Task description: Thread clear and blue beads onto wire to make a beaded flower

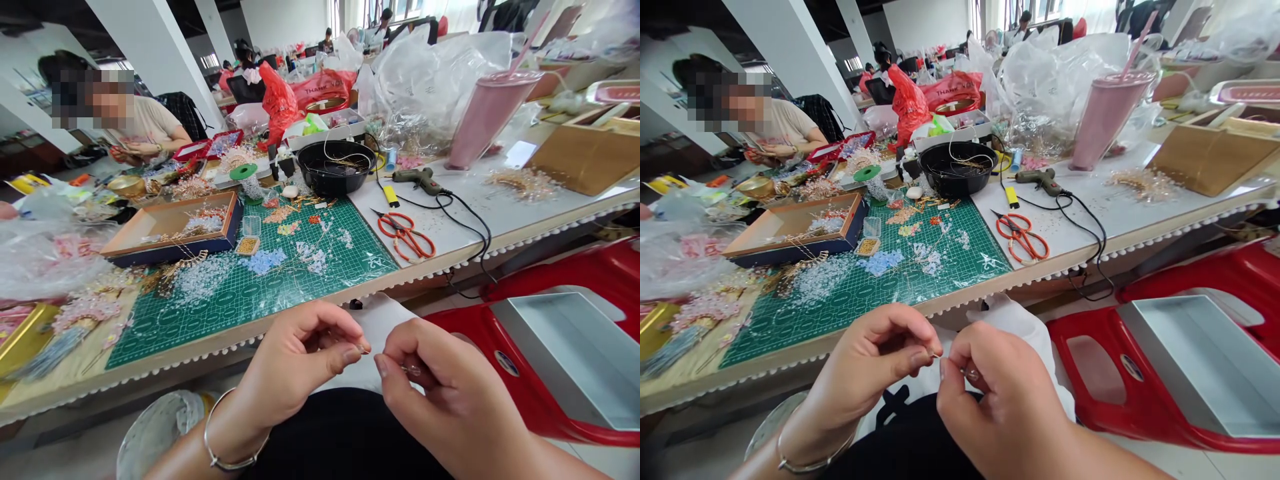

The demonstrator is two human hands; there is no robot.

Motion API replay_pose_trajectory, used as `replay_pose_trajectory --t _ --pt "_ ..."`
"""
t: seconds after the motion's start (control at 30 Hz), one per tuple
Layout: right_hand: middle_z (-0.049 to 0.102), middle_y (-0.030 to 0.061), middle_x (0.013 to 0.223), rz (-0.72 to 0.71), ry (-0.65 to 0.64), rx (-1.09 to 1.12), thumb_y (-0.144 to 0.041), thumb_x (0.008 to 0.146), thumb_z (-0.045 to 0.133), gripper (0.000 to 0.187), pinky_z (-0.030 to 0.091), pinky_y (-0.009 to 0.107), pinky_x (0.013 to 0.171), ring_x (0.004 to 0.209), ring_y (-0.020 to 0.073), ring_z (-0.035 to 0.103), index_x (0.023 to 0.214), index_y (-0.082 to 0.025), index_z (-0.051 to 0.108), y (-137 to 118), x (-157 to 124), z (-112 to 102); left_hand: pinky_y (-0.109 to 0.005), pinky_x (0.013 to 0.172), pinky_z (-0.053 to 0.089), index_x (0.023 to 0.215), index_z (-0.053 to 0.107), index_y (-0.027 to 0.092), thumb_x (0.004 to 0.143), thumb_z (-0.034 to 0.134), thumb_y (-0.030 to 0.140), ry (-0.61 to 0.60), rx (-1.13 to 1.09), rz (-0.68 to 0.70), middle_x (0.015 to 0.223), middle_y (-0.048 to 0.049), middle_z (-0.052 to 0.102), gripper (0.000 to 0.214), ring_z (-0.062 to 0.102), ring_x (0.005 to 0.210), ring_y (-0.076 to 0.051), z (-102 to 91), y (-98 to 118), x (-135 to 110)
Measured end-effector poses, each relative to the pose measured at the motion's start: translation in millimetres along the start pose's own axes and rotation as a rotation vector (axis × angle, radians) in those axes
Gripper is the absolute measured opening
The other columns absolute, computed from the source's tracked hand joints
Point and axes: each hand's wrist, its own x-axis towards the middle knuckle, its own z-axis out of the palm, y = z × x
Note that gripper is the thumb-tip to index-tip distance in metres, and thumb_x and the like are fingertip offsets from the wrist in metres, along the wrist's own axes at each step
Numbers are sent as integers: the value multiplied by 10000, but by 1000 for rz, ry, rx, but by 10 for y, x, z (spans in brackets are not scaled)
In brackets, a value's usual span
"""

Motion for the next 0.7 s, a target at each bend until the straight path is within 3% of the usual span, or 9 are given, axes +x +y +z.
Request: replay_pose_trajectory --t 0.17,0.33,0.43,0.53,0.7 --pt "385 -72 461 -52 -48 -69 -115 753 494 202 278 214 383 383 82 344 623 -235 397 12 -18 -1 -184 604 453 838 663 209 762 717 209 14 195 51 791 8 690 94 597 691 -93 5 50 -27" --pt "509 -45 535 -93 -139 -72 -163 866 475 162 335 229 439 442 103 443 717 -227 491 61 -42 15 -210 647 445 849 697 233 804 667 231 26 536 137 808 12 705 54 616 734 -116 -11 66 -50" --pt "621 -19 662 29 -254 24 -232 909 459 106 418 228 504 539 126 551 872 -239 559 97 -38 41 -221 594 414 765 690 210 797 673 308 70 683 147 716 12 690 105 598 661 -118 -66 61 -60" --pt "659 -10 767 185 -378 198 -287 931 416 165 473 217 581 650 133 604 937 -261 578 122 1 91 -218 550 381 678 649 185 782 681 362 79 755 151 624 17 637 208 546 585 -106 -141 68 -68" --pt "447 -53 568 360 -428 269 -348 863 504 146 366 214 452 509 120 434 777 -237 544 148 57 223 -216 634 385 754 654 191 847 603 253 -31 795 219 679 13 651 123 558 638 -102 -233 55 -83"
